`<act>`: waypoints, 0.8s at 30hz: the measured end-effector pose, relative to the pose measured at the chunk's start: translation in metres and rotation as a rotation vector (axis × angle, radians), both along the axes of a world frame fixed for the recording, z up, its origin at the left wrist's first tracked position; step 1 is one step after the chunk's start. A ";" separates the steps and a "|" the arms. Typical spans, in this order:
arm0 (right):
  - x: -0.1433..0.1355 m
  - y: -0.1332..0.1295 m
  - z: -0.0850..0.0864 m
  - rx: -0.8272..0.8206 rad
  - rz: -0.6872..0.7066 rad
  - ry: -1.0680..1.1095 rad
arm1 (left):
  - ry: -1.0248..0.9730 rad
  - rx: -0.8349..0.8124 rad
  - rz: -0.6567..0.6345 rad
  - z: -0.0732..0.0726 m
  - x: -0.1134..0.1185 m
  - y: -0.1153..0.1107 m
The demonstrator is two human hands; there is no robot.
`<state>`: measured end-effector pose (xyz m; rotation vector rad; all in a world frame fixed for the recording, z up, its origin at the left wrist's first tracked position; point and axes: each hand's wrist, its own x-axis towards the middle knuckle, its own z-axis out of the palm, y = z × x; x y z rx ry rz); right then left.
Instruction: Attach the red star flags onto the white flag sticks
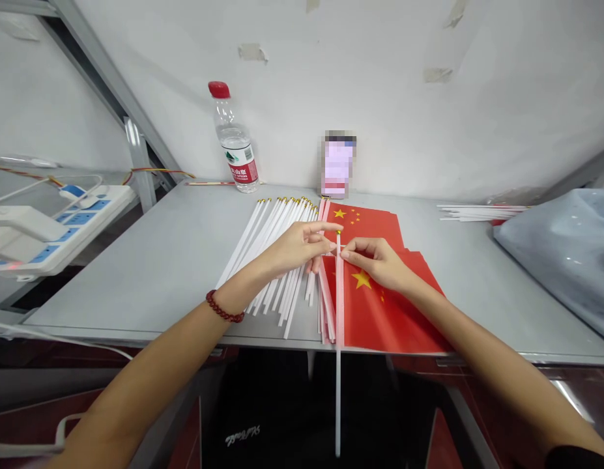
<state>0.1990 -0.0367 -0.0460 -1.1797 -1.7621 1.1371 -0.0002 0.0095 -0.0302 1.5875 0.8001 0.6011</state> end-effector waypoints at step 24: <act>0.053 0.035 0.000 0.265 -0.804 0.171 | 0.226 -0.207 -0.282 0.016 -0.007 -0.004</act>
